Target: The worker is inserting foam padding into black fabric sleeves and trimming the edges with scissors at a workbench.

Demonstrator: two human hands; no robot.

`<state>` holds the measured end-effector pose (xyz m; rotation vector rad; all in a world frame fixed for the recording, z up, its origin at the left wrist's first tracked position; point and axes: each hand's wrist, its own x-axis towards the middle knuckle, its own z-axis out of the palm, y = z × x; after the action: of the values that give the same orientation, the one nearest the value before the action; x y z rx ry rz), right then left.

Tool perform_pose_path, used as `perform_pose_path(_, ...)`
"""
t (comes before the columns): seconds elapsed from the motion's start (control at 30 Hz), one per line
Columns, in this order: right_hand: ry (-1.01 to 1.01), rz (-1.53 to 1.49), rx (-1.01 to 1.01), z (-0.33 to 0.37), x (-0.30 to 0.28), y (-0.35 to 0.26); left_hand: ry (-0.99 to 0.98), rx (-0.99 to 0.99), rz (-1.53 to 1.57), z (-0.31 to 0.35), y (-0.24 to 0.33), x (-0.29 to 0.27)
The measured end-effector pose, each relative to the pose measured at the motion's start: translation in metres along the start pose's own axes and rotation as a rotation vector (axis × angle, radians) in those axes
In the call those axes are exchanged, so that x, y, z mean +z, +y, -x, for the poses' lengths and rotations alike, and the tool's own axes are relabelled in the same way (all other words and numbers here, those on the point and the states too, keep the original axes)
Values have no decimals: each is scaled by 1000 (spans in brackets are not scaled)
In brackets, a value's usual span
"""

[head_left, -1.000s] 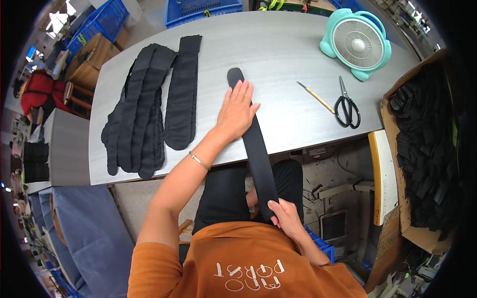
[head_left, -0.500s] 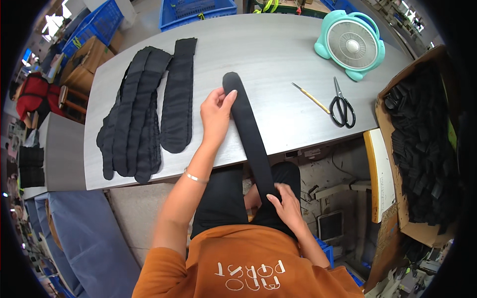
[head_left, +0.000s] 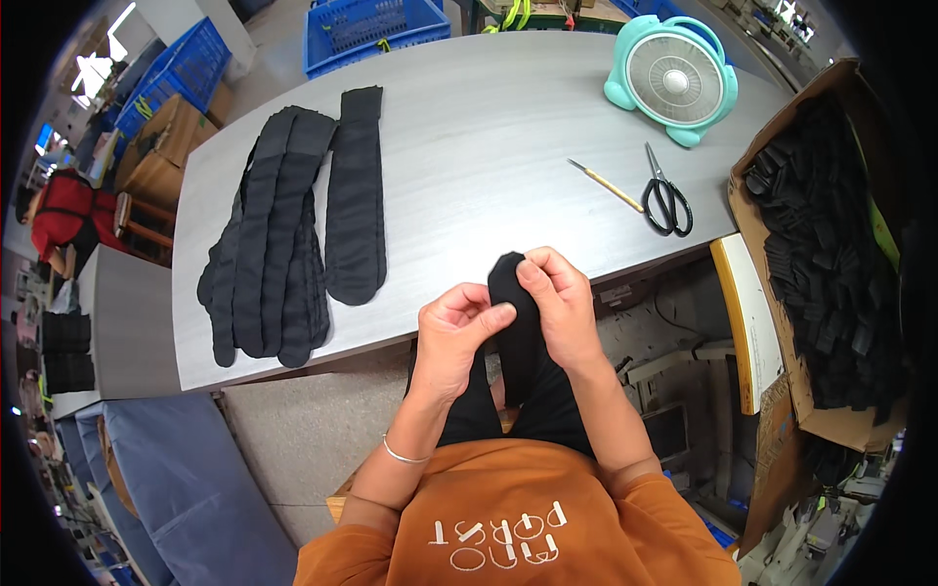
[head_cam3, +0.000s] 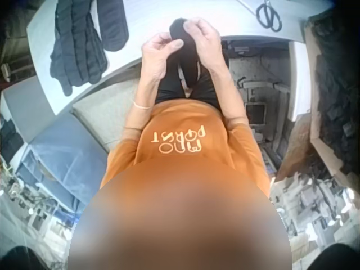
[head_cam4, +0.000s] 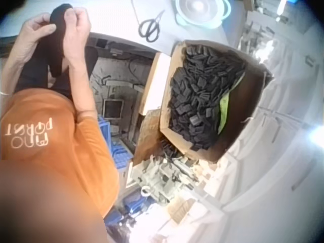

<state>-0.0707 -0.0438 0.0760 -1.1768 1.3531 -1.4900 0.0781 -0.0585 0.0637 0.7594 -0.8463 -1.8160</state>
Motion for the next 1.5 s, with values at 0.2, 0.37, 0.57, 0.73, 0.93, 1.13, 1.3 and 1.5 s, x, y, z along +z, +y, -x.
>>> perform_pose_path(0.2,-112,-150,19,22,-1,-1,-94,-57,44,-8,-7,-22)
perform_pose_path(0.37,-114,-440,165,7,-15,-3,-284,-122,313,-8,-10,-16)
perform_pose_path(0.57,-197,341,-268,-6,-20,0,-258,-114,198,-13,-18,4)
perform_pose_path(0.73,77,636,-337,-71,-56,29,-144,-62,9,-20,-4,3)
perform_pose_path(0.93,387,1220,-404,-147,-126,101,-117,12,-46,-21,8,-1)
perform_pose_path(1.13,269,920,-252,-118,-107,78,-42,42,41,-12,7,-11)
perform_pose_path(1.3,109,524,-115,-20,-53,-5,-61,72,29,-1,7,-17)
perform_pose_path(1.5,-56,666,-664,25,-31,-30,-120,49,57,14,7,-9)
